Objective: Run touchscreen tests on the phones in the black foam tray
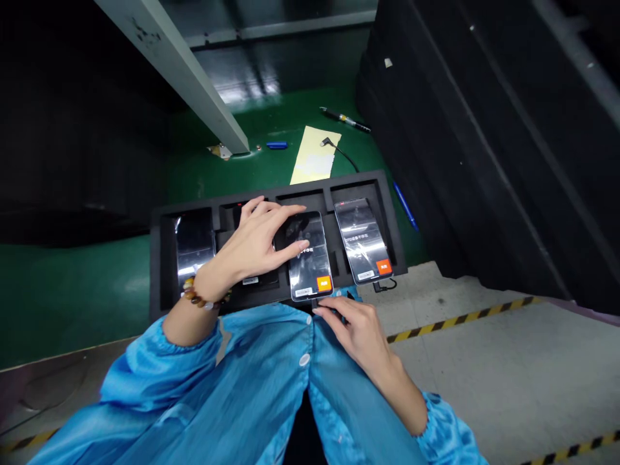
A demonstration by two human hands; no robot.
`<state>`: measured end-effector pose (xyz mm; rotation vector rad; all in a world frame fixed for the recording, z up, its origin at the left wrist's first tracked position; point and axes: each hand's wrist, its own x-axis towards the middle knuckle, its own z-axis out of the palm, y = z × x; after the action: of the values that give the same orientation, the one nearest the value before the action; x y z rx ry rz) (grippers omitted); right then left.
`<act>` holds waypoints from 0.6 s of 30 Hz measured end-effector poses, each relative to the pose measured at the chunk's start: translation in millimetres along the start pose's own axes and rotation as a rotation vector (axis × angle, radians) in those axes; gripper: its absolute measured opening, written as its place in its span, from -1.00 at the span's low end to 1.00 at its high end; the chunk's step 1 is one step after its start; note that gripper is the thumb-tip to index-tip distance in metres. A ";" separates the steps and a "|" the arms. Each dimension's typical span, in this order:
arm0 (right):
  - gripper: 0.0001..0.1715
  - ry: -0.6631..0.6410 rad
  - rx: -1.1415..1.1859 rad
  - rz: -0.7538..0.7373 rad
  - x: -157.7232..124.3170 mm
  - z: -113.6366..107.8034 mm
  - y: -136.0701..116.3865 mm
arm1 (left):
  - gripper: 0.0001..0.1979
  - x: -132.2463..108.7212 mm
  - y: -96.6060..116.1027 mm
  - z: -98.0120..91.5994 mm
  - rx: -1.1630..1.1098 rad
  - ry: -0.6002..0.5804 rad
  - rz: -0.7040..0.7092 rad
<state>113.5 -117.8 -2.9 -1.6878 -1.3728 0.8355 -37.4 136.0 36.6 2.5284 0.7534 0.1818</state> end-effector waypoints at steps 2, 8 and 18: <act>-0.83 0.040 -0.052 -0.056 0.5 -6.1 -4.2 | -0.32 -1.4 0.3 1.0 -0.002 0.004 0.002; -0.75 0.571 -0.247 -0.125 10.9 -56.6 11.3 | -0.49 -45.1 -16.2 -18.9 0.027 0.229 -0.116; -0.03 0.485 -0.006 0.448 75.6 -94.6 78.3 | -0.16 -161.8 -80.6 -23.3 -0.031 0.445 -1.081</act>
<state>246.4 -67.6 -28.2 -2.0687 -0.6812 0.5947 -217.7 116.1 19.2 1.7221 2.1135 0.3606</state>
